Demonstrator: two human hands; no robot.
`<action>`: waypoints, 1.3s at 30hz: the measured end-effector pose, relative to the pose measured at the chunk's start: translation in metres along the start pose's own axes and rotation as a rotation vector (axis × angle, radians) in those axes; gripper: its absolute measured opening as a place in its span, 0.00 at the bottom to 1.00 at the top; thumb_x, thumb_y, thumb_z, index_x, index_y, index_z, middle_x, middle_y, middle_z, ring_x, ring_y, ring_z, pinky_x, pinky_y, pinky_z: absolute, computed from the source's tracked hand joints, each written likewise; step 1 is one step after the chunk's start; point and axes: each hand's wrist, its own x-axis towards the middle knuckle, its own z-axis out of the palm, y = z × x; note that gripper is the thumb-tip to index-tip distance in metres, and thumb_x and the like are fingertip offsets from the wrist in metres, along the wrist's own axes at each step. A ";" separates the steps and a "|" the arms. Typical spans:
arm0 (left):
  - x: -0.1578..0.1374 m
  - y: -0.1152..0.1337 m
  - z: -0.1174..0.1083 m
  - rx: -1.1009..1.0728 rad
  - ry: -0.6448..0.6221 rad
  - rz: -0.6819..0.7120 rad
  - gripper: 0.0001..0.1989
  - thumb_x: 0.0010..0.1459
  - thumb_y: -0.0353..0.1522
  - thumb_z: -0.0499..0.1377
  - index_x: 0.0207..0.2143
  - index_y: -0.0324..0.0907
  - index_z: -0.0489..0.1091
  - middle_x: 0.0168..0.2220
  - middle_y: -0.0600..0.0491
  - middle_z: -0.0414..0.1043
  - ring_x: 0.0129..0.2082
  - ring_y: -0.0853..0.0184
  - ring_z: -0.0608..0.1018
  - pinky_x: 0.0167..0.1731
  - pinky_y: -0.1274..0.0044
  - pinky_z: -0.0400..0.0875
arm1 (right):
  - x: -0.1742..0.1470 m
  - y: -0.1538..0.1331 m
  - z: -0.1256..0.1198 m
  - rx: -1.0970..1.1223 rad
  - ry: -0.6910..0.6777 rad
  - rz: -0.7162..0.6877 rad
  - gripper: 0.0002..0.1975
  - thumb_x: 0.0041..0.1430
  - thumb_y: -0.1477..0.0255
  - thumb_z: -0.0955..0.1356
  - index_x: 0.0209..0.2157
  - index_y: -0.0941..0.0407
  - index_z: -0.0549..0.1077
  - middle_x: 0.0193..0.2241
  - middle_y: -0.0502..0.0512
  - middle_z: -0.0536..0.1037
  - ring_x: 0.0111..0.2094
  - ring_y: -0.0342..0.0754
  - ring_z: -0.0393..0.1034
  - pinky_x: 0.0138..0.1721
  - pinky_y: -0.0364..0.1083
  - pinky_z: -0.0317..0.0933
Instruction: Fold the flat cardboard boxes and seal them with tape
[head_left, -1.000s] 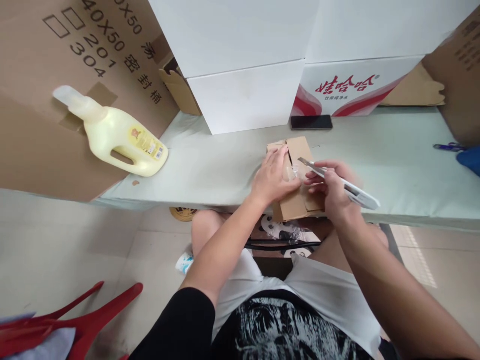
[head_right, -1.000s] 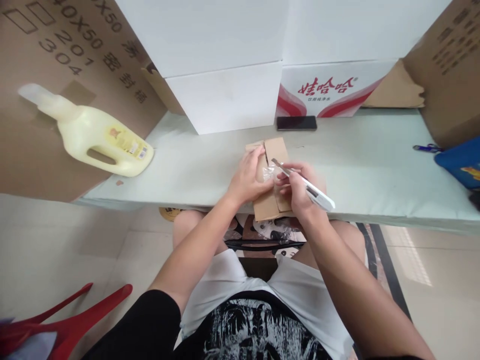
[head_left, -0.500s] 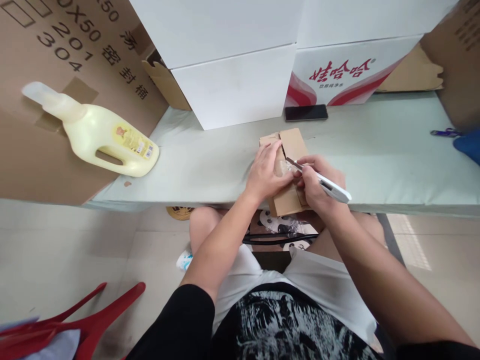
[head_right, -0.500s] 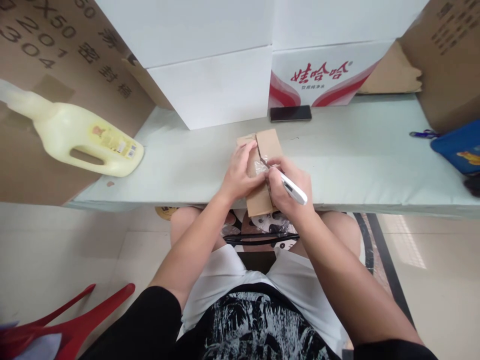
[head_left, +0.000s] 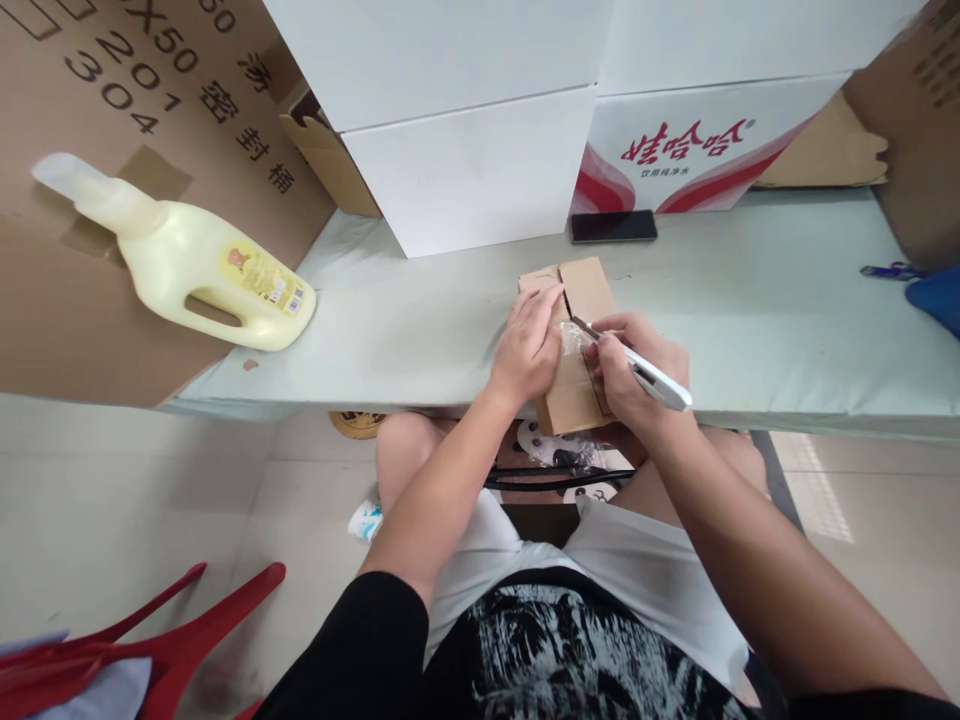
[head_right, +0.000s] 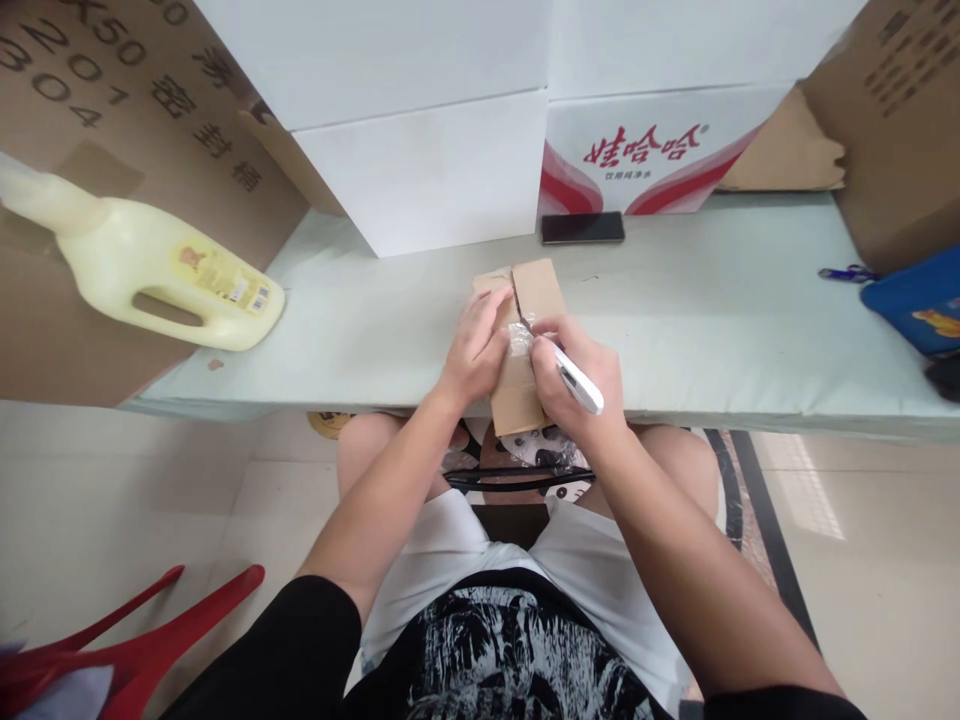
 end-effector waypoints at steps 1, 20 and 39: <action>0.000 0.000 0.000 0.003 0.000 0.001 0.26 0.69 0.37 0.44 0.66 0.41 0.58 0.68 0.44 0.64 0.72 0.55 0.59 0.72 0.59 0.53 | 0.000 0.000 0.000 -0.004 -0.001 -0.009 0.14 0.62 0.60 0.63 0.41 0.52 0.76 0.29 0.53 0.83 0.27 0.50 0.76 0.33 0.50 0.68; 0.000 0.003 -0.001 0.012 0.002 -0.017 0.25 0.69 0.36 0.44 0.65 0.41 0.59 0.68 0.45 0.65 0.71 0.55 0.60 0.72 0.58 0.54 | 0.001 -0.002 0.001 -0.058 0.024 -0.053 0.13 0.61 0.62 0.63 0.38 0.52 0.76 0.29 0.55 0.83 0.31 0.54 0.77 0.34 0.51 0.67; 0.000 0.002 0.001 0.014 0.018 -0.026 0.25 0.69 0.37 0.44 0.65 0.41 0.60 0.67 0.44 0.66 0.71 0.54 0.61 0.71 0.57 0.54 | 0.003 -0.005 0.000 -0.127 0.009 -0.080 0.14 0.59 0.61 0.63 0.38 0.52 0.77 0.29 0.55 0.83 0.30 0.54 0.76 0.32 0.49 0.63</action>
